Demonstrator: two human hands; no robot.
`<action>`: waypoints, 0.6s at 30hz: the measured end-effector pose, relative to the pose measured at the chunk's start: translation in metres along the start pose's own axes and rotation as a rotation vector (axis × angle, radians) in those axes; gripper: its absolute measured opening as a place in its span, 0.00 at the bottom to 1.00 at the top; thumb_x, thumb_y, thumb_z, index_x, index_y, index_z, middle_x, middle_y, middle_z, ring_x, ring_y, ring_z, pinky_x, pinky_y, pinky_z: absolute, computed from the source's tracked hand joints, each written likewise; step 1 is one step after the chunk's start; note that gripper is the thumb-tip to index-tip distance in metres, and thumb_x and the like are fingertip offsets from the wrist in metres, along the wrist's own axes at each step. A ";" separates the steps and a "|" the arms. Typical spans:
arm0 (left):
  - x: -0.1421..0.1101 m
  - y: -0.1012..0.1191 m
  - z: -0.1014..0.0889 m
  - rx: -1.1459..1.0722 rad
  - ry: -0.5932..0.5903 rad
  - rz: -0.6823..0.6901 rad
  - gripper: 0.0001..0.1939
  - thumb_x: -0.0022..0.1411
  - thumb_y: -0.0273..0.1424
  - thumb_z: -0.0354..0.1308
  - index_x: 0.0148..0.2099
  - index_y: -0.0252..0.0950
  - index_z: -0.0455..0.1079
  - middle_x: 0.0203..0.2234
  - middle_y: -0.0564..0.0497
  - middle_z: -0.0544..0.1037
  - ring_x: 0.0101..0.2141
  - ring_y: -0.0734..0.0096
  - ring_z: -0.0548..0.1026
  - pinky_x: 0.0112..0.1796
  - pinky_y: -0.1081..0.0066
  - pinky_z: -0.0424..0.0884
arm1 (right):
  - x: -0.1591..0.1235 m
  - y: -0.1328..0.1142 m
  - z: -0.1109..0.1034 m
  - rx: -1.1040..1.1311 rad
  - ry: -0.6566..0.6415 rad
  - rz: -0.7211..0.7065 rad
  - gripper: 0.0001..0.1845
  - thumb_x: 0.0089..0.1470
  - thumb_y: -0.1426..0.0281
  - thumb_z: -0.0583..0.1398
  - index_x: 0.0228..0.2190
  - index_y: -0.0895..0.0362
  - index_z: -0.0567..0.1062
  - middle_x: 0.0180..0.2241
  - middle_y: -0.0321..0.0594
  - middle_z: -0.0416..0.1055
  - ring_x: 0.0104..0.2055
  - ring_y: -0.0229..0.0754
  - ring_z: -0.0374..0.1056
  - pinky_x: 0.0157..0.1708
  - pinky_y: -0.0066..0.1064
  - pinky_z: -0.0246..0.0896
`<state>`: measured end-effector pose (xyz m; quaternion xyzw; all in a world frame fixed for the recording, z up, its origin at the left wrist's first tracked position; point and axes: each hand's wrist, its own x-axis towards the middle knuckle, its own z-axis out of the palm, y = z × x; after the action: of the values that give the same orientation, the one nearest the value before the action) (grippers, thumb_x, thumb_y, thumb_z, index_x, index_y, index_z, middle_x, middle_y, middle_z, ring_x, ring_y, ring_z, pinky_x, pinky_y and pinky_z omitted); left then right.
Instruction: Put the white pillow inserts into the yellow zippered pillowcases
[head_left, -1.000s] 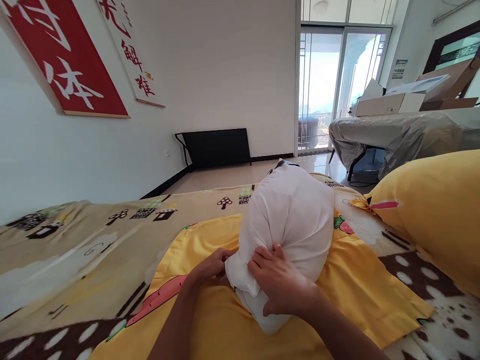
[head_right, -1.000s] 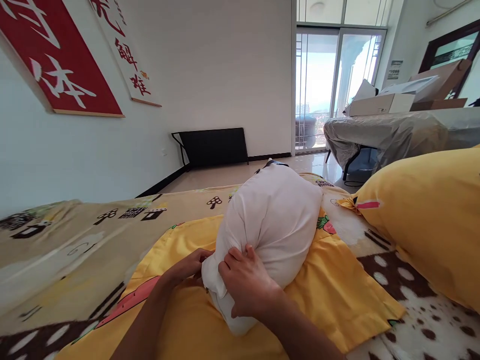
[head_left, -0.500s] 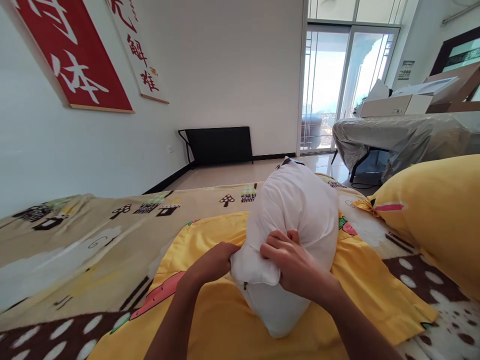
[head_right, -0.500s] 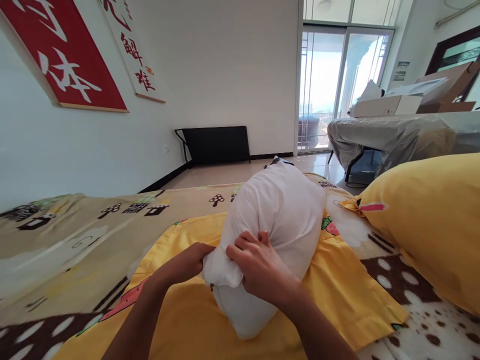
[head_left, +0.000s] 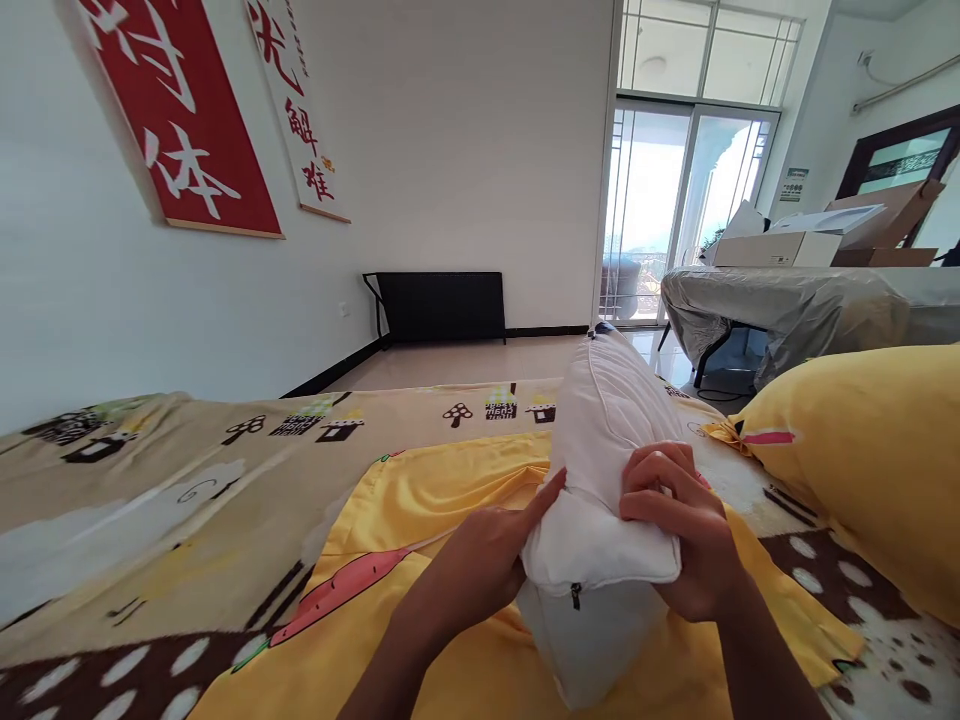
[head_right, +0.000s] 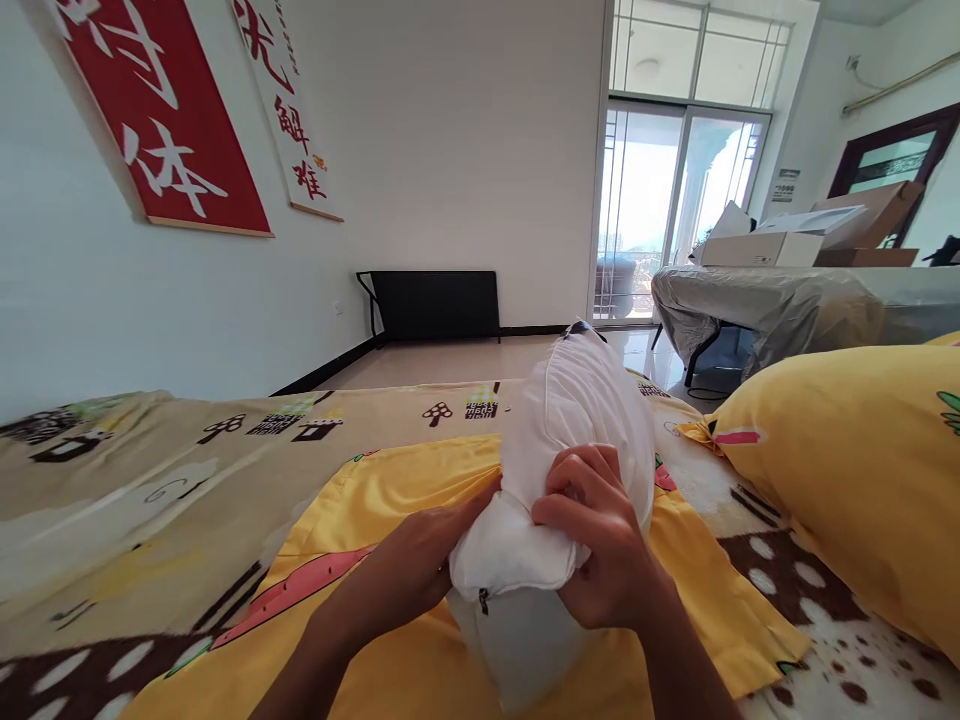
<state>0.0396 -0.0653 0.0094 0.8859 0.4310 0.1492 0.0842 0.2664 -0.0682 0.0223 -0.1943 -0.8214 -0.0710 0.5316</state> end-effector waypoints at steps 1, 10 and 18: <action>0.000 0.002 0.002 0.004 -0.004 0.030 0.37 0.58 0.24 0.45 0.68 0.44 0.42 0.36 0.48 0.78 0.33 0.65 0.74 0.33 0.72 0.65 | 0.001 -0.002 -0.005 -0.018 -0.038 -0.001 0.04 0.48 0.75 0.56 0.29 0.55 0.65 0.31 0.39 0.61 0.39 0.44 0.62 0.40 0.39 0.50; 0.002 0.002 0.018 -0.044 -0.059 0.157 0.35 0.56 0.27 0.50 0.66 0.49 0.50 0.36 0.48 0.78 0.32 0.62 0.74 0.33 0.70 0.64 | 0.029 0.009 -0.051 -0.377 -0.746 0.044 0.31 0.52 0.63 0.58 0.58 0.45 0.59 0.57 0.44 0.61 0.63 0.54 0.49 0.58 0.51 0.40; -0.007 -0.034 0.001 -0.128 -0.105 0.034 0.36 0.52 0.23 0.48 0.62 0.55 0.57 0.31 0.54 0.78 0.29 0.68 0.70 0.33 0.73 0.62 | -0.032 0.020 -0.019 -0.379 -0.659 0.026 0.25 0.47 0.67 0.58 0.49 0.57 0.67 0.43 0.48 0.70 0.50 0.52 0.60 0.48 0.43 0.46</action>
<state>0.0104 -0.0501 -0.0024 0.8926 0.4003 0.1314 0.1605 0.3016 -0.0643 -0.0002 -0.3120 -0.9181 -0.1485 0.1944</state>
